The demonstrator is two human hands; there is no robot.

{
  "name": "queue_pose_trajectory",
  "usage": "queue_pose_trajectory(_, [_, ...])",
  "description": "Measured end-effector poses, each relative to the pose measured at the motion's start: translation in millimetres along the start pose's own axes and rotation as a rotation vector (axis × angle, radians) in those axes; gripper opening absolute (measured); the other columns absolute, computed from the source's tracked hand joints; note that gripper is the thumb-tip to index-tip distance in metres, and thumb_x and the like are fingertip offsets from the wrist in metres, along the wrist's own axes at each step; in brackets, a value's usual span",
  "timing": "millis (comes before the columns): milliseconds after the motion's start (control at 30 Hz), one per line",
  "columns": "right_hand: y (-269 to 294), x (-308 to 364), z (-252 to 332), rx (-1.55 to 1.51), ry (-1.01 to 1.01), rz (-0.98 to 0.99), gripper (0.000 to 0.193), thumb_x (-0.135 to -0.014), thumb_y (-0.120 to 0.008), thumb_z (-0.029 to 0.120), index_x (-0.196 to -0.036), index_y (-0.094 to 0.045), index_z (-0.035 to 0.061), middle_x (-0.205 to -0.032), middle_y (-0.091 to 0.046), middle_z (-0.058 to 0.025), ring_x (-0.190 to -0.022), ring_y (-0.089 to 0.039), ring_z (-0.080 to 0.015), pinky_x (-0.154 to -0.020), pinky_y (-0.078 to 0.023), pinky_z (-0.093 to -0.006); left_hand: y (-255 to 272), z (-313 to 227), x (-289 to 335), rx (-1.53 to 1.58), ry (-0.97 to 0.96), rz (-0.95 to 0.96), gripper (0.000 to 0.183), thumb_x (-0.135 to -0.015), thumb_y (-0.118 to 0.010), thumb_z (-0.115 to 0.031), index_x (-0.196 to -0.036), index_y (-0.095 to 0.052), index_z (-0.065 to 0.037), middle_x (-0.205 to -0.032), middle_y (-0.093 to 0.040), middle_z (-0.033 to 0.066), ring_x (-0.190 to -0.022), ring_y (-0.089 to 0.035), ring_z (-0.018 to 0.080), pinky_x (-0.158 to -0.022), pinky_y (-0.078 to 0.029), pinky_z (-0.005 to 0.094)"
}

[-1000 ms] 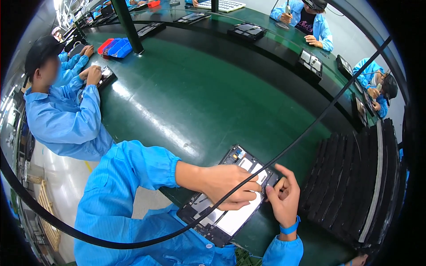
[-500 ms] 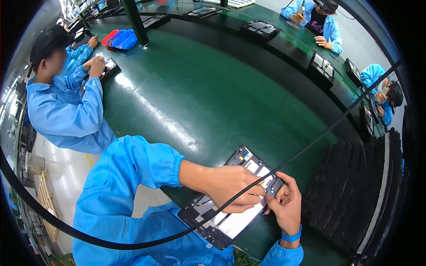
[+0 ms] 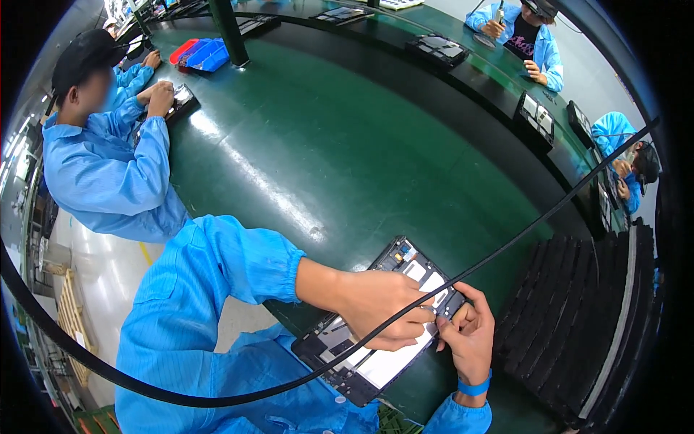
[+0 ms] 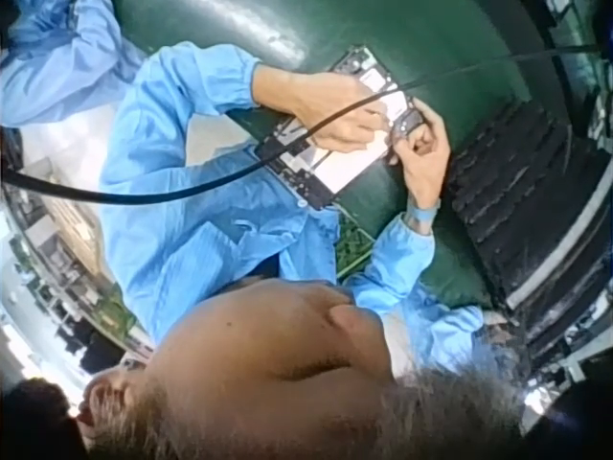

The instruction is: Assembling electronic components onto screens on a production line.

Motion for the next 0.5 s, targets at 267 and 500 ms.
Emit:
queue_pose_trajectory(267, [-4.9,1.2,5.4,0.043,0.003,-0.029,0.06,-0.091,-0.073,-0.012,-0.148,-0.059,-0.0015,-0.071,-0.051,0.0046,-0.06,-0.052,-0.0033,-0.051,-0.044,-0.0217,21.7,21.4,14.2,0.118,0.13,-0.365,0.012,-0.085,-0.063,-0.016,-0.086,-0.068,-0.006,-0.099,-0.073,0.0075,-0.085,-0.062,0.0299,-0.075,-0.049,0.0454])
queue_pose_trajectory(500, [-5.0,-2.8,1.1,0.076,0.016,-0.06,0.056,-0.092,-0.073,-0.011,-0.146,-0.059,-0.0029,-0.069,-0.05,0.0054,-0.056,-0.049,-0.0029,-0.05,-0.04,-0.0212,49.3,41.9,50.2,0.044,0.061,-0.299,0.006,-0.084,-0.066,-0.012,-0.084,-0.065,-0.006,-0.091,-0.063,0.0079,-0.08,-0.055,0.029,-0.069,-0.042,0.0423])
Point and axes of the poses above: each hand's wrist, its own x-axis away from the middle knuckle, its own y-axis out of the back of the hand, z = x × y, the point moved 3 cm from there along -x, towards the middle knuckle
